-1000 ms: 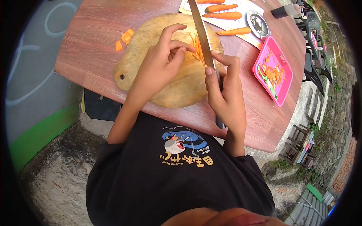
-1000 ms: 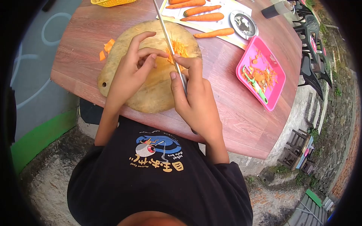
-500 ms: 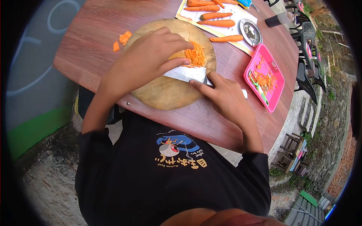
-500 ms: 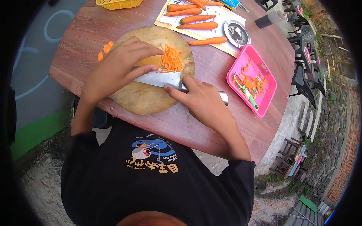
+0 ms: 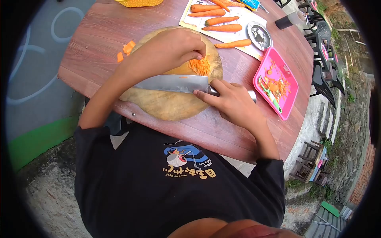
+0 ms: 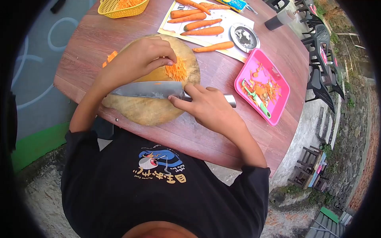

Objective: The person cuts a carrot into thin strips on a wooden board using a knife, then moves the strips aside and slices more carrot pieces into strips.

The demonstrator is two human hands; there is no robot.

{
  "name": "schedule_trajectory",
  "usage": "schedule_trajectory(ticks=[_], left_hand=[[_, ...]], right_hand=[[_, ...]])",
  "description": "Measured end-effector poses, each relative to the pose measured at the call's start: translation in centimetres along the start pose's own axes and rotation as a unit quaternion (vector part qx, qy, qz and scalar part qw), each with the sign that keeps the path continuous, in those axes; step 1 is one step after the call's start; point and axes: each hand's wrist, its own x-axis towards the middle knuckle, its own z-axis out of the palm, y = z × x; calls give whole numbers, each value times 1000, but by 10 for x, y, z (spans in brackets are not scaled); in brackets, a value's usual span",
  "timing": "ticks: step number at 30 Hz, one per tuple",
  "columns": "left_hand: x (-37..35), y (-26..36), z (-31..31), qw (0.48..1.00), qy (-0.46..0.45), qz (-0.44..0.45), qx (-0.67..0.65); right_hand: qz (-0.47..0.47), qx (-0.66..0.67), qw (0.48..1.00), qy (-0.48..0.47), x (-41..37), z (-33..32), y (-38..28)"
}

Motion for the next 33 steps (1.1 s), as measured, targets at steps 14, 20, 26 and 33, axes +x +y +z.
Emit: schedule_trajectory(ticks=[14,20,26,33], left_hand=[[-6,-5,-4,998,19,40,54],[-6,15,-20,968,-223,-101,-47],[-3,9,-31,969,-221,-66,-86],[-16,36,-17,965,-200,-148,-88]], right_hand=[[-9,26,999,35,-24,18,-6],[-104,43,993,44,-43,32,-11],[-159,-75,968,180,-48,57,-2],[-115,-42,971,205,-65,64,-8]])
